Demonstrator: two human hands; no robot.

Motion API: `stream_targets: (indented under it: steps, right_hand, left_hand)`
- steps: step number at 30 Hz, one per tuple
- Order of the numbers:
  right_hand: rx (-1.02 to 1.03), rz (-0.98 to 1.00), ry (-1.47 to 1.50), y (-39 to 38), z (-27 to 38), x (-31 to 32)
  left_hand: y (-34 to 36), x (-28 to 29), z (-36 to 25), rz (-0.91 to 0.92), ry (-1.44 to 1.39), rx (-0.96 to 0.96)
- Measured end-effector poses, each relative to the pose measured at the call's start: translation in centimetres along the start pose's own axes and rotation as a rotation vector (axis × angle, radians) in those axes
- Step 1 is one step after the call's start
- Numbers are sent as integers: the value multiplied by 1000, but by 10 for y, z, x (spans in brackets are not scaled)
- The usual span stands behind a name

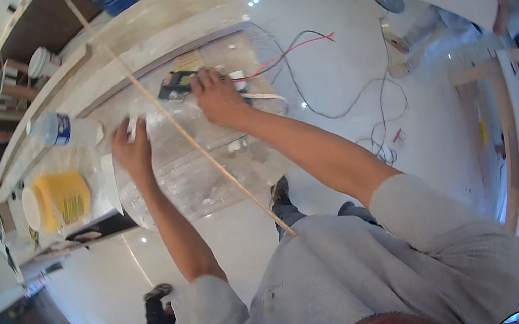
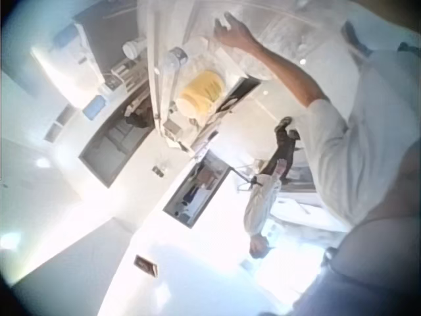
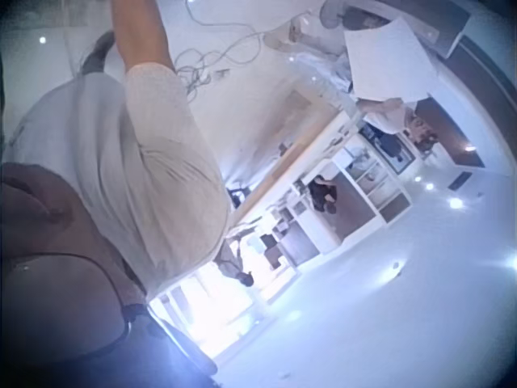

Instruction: The person prepares and tests a light strip by connecting wires to a terminal block using a screwdriver and plugging a power supply into an extension cord.

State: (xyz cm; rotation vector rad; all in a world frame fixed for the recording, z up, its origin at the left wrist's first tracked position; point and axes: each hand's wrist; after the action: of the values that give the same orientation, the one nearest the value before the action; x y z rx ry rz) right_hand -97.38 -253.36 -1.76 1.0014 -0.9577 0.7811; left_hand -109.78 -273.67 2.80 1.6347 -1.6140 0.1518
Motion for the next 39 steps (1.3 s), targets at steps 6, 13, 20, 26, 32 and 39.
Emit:
stream_targets:
  steps: [6,13,20,26,32,39]
  right_hand:
    - [93,-13,15,-51,-1,21]
    - [153,-78,765,-309,-104,97]
    - [-757,549,198,-651,-375,164]
    - [-953,516,26,-732,-513,212]
    - [-802,236,140,-708,-581,166]
    - [-728,425,444,-519,-619,87]
  left_hand:
    - [-125,110,-35,20,79,141]
    - [-263,245,-188,18,-187,27]
    - [-365,107,-459,1062,-1423,61]
    - [-359,42,-594,1818,-1400,-131]
    - [-357,-97,-577,1316,-1628,-374]
    - [-311,-249,-522,1268,-877,-120]
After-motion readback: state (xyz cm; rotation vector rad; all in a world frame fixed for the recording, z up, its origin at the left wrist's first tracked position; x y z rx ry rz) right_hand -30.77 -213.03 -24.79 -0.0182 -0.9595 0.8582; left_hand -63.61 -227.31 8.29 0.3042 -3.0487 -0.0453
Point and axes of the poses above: each hand's wrist, its own y-axis towards the middle knuckle, its own x-axis out of the back of the hand, z = x × y, and after that the axes turned 8 degrees about -z, right-handed
